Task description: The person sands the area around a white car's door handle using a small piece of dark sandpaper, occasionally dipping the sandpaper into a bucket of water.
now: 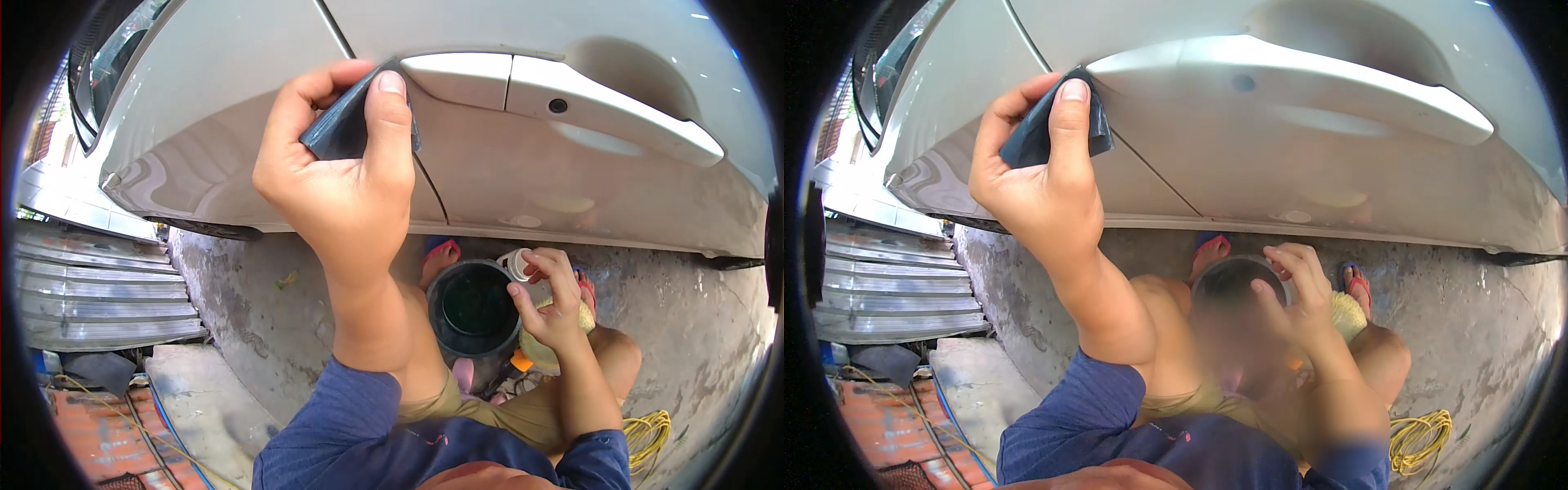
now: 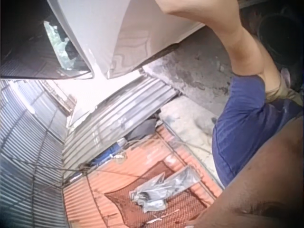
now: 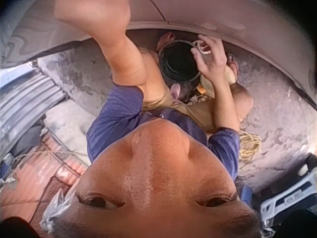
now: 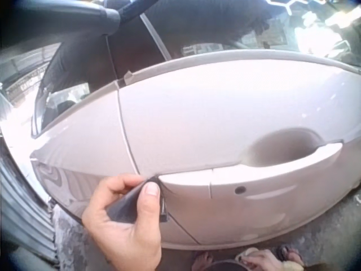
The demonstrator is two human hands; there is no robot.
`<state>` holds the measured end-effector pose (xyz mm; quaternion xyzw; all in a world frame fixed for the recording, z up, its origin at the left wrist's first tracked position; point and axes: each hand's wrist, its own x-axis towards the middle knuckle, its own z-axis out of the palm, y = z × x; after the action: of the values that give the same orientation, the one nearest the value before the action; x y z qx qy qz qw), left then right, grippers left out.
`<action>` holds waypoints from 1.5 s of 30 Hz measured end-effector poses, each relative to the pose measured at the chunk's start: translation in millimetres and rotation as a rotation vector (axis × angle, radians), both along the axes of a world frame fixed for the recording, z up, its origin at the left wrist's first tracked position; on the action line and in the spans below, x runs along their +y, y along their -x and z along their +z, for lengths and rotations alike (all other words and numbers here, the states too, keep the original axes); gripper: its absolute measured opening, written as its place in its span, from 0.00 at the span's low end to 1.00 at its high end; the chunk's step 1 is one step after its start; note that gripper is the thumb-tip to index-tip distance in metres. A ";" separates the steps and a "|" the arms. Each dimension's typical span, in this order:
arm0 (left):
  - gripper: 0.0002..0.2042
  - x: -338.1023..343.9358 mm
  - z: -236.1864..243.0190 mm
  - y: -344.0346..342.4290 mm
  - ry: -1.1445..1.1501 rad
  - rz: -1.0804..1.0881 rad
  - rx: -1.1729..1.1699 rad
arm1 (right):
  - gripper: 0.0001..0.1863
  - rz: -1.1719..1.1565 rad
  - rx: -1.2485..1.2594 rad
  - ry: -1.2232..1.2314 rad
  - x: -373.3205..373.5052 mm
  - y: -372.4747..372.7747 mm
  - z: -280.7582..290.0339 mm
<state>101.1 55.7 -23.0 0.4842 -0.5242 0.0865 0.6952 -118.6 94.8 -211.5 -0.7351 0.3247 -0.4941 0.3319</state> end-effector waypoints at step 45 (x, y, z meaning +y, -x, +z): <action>0.08 -8.5 -4.2 14.8 0.117 0.084 0.203 | 0.27 0.026 0.090 -0.062 15.5 7.2 -7.9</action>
<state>86.3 47.2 -27.2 0.4708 -0.4246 0.0965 0.7673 -125.9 110.3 -219.4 -0.7501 0.3450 -0.4459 0.3458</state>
